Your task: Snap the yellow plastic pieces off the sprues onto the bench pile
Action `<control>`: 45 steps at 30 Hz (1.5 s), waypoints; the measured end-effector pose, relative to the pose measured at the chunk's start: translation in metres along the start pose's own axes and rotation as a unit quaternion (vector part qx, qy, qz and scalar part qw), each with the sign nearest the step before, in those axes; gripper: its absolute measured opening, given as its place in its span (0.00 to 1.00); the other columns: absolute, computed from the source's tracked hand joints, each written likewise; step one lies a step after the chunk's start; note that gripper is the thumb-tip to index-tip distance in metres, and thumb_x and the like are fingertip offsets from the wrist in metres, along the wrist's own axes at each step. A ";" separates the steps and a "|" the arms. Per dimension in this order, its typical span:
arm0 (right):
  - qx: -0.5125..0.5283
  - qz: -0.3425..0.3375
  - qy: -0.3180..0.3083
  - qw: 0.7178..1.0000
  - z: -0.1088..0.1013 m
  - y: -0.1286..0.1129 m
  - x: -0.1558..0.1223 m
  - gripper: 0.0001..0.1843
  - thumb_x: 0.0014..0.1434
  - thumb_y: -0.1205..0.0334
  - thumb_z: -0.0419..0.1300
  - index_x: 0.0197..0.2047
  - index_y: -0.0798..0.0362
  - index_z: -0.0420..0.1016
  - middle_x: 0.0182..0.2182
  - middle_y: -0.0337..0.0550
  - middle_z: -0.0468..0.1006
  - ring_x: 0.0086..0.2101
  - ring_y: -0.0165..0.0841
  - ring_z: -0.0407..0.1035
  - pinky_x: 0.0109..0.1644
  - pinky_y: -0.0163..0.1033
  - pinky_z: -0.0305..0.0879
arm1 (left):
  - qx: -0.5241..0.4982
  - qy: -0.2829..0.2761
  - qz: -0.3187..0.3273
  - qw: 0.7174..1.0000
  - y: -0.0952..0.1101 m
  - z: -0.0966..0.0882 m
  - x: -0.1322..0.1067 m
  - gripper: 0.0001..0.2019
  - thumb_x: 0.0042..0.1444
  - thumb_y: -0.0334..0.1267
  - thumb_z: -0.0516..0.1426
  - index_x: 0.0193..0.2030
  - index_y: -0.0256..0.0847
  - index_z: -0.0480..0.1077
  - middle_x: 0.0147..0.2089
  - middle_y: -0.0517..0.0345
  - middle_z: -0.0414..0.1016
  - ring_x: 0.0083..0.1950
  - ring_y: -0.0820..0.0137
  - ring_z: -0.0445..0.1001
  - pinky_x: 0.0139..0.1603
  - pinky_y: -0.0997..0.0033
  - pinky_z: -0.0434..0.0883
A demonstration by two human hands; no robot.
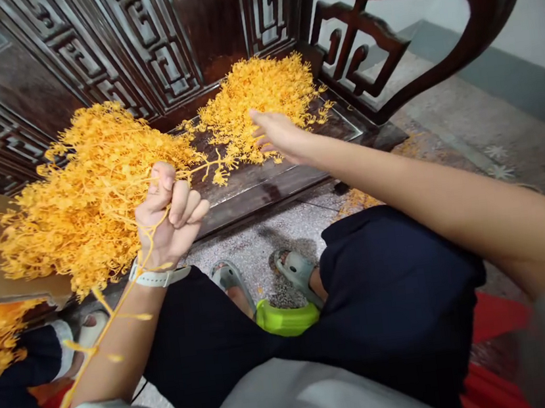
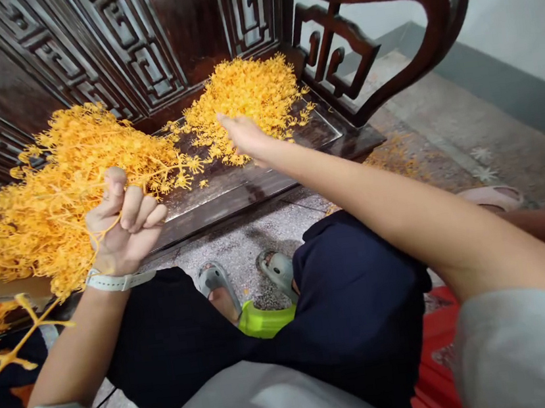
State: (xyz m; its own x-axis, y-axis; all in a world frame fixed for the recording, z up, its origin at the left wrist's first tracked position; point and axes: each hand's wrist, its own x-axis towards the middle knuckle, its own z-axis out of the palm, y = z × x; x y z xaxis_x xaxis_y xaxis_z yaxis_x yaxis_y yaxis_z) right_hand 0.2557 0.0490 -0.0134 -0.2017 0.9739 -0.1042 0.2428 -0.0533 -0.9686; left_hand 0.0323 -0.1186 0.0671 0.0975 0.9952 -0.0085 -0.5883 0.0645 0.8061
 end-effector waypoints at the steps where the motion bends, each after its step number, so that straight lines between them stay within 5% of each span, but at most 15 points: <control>1: 0.074 0.033 -0.061 0.995 0.014 -0.009 -0.013 0.33 0.70 0.28 0.50 0.55 0.50 0.73 0.53 0.59 0.79 0.53 0.50 0.77 0.53 0.54 0.81 | 0.006 -0.005 0.014 1.000 -0.001 0.001 0.002 0.17 0.77 0.33 0.51 0.32 0.42 0.64 0.16 0.69 0.48 0.16 0.76 0.46 0.22 0.77 0.54; 4: 0.252 0.094 -0.201 0.942 0.053 -0.035 -0.045 0.39 0.65 0.21 0.50 0.50 0.50 0.72 0.45 0.59 0.81 0.45 0.48 0.78 0.46 0.53 0.82 | 0.039 -0.014 0.057 0.997 -0.008 0.004 0.008 0.15 0.73 0.34 0.58 0.33 0.43 0.64 0.19 0.67 0.57 0.19 0.75 0.55 0.25 0.77 0.60; 7: 0.337 0.104 -0.209 0.912 0.075 -0.054 -0.059 0.36 0.67 0.22 0.49 0.45 0.49 0.70 0.34 0.52 0.80 0.35 0.42 0.75 0.38 0.47 0.78 | 0.093 -0.034 0.071 0.993 -0.017 0.002 0.009 0.17 0.66 0.40 0.67 0.32 0.44 0.64 0.23 0.64 0.67 0.24 0.73 0.66 0.30 0.75 0.68; 12: 0.352 0.078 -0.188 0.914 0.063 -0.071 -0.055 0.34 0.69 0.23 0.51 0.38 0.48 0.70 0.26 0.41 0.73 0.25 0.34 0.62 0.29 0.40 0.66 | 0.174 -0.122 -0.017 0.977 -0.034 -0.001 0.001 0.23 0.59 0.52 0.72 0.32 0.41 0.66 0.28 0.53 0.79 0.26 0.72 0.72 0.28 0.75 0.67; 16: 0.362 0.037 -0.225 0.904 0.047 -0.078 -0.057 0.38 0.65 0.18 0.49 0.34 0.47 0.70 0.30 0.46 0.78 0.29 0.37 0.68 0.31 0.42 0.67 | 0.130 -0.099 -0.021 0.986 -0.038 0.002 -0.004 0.23 0.60 0.51 0.71 0.34 0.42 0.62 0.29 0.55 0.80 0.25 0.74 0.71 0.29 0.75 0.68; 20: 0.341 0.020 -0.203 0.918 0.043 -0.081 -0.059 0.39 0.62 0.15 0.49 0.34 0.45 0.69 0.28 0.45 0.76 0.30 0.39 0.69 0.32 0.43 0.69 | 0.106 -0.090 -0.019 0.990 -0.038 0.001 -0.004 0.19 0.64 0.47 0.68 0.36 0.43 0.62 0.29 0.57 0.79 0.26 0.73 0.70 0.31 0.74 0.68; 24: 0.298 -0.005 -0.142 0.944 0.043 -0.080 -0.052 0.35 0.64 0.19 0.54 0.29 0.45 0.62 0.18 0.36 0.58 0.22 0.35 0.56 0.26 0.42 0.57 | 0.113 -0.109 -0.058 0.986 -0.041 0.001 -0.007 0.20 0.64 0.49 0.67 0.35 0.43 0.62 0.25 0.58 0.75 0.25 0.72 0.68 0.29 0.72 0.65; 29: 0.241 -0.028 -0.058 0.968 0.046 -0.070 -0.038 0.35 0.69 0.26 0.55 0.27 0.44 0.48 0.18 0.31 0.43 0.21 0.33 0.44 0.24 0.41 0.47 | 0.174 -0.139 -0.045 0.974 -0.046 -0.003 -0.009 0.17 0.63 0.49 0.67 0.34 0.42 0.67 0.21 0.59 0.71 0.23 0.72 0.64 0.29 0.72 0.61; 35: 0.183 -0.047 -0.004 0.982 0.047 -0.051 -0.016 0.34 0.68 0.26 0.58 0.29 0.43 0.49 0.19 0.30 0.45 0.23 0.32 0.45 0.27 0.41 0.51 | 0.240 -0.078 0.030 0.967 -0.052 -0.008 -0.005 0.16 0.56 0.47 0.70 0.30 0.41 0.71 0.19 0.63 0.64 0.21 0.76 0.58 0.26 0.73 0.53; 42: 0.144 -0.029 0.006 0.989 0.050 -0.047 -0.002 0.29 0.74 0.39 0.57 0.28 0.43 0.50 0.17 0.30 0.44 0.23 0.31 0.44 0.29 0.41 0.53 | 0.155 -0.044 0.013 0.987 -0.056 0.007 0.002 0.12 0.54 0.36 0.67 0.28 0.41 0.67 0.18 0.67 0.58 0.21 0.77 0.52 0.27 0.74 0.57; 45: 0.125 -0.012 0.017 0.992 0.030 -0.042 0.012 0.30 0.73 0.42 0.60 0.26 0.44 0.51 0.17 0.30 0.47 0.22 0.29 0.45 0.27 0.40 0.49 | 0.145 -0.059 0.011 0.988 -0.051 0.005 -0.004 0.11 0.53 0.34 0.67 0.28 0.41 0.68 0.18 0.67 0.56 0.20 0.77 0.51 0.27 0.74 0.57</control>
State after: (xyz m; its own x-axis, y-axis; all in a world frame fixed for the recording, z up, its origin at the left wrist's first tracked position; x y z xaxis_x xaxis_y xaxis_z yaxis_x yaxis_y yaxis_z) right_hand 0.2143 0.0559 0.0195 -0.1707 0.9824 -0.0760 -0.0064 -0.0783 -0.9969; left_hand 0.0657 -0.1265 0.0290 0.1907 0.9794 0.0657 -0.3380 0.0027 0.9411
